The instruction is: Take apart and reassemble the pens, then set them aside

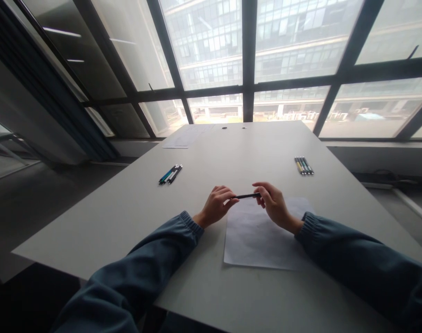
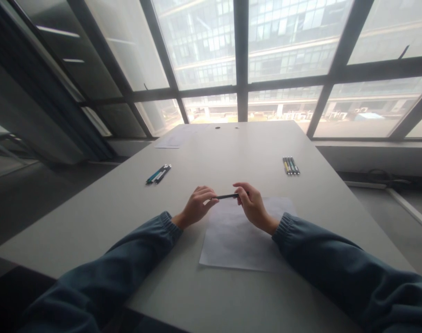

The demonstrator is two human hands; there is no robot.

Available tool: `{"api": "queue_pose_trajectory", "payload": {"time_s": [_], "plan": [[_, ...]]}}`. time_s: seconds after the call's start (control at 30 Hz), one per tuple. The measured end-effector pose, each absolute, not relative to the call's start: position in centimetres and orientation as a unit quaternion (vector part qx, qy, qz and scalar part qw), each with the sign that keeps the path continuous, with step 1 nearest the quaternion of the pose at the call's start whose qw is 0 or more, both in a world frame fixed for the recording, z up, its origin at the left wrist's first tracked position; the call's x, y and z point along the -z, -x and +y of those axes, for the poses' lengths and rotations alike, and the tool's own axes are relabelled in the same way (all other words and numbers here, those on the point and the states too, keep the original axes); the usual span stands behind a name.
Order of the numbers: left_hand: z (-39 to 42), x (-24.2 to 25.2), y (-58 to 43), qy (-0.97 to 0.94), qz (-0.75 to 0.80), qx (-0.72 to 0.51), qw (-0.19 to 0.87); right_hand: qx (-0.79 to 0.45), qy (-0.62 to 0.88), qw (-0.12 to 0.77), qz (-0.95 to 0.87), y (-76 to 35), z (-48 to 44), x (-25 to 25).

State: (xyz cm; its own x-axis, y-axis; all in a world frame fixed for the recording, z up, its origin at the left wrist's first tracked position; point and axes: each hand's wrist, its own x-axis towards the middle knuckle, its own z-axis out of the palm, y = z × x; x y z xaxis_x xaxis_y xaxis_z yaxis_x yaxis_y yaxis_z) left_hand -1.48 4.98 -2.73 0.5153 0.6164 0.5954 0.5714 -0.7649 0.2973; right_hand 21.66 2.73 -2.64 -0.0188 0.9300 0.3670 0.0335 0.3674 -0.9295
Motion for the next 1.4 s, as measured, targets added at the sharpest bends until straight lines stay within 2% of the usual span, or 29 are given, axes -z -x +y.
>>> {"api": "queue_pose_trajectory", "payload": {"time_s": [0.33, 0.53, 0.73, 0.87, 1.0, 1.13, 1.4], "plan": [[5.3, 2.8, 2.2, -0.876, 0.329, -0.353, -0.004, -0.400, 0.407, 0.433, -0.697, -22.6, 3.5, 3.1], [5.8, 2.5, 1.8, -0.847, 0.358, -0.393, -0.009, -0.147, 0.389, 0.500, -0.760, -23.3, 3.7, 0.7], [6.2, 3.1, 2.3, -0.838, 0.375, -0.396, 0.007, 0.074, 0.309, 0.357, -0.878, -24.9, 3.6, -0.3], [6.3, 3.4, 2.3, -0.841, 0.357, -0.404, 0.042, 0.159, 0.341, 0.323, -0.868, -25.3, 3.4, -1.4], [6.4, 3.6, 2.3, -0.805, 0.357, -0.466, 0.086, 0.170, 0.386, 0.373, -0.826, -27.5, 5.0, -3.4], [6.6, 3.6, 2.1, -0.782, 0.373, -0.476, 0.150, 0.160, 0.485, 0.443, -0.736, -33.1, 8.7, -4.6], [6.9, 3.7, 1.7, -0.773, 0.380, -0.453, 0.231, 0.084, 0.720, 0.426, -0.542, -44.9, 14.6, -3.1]]}}
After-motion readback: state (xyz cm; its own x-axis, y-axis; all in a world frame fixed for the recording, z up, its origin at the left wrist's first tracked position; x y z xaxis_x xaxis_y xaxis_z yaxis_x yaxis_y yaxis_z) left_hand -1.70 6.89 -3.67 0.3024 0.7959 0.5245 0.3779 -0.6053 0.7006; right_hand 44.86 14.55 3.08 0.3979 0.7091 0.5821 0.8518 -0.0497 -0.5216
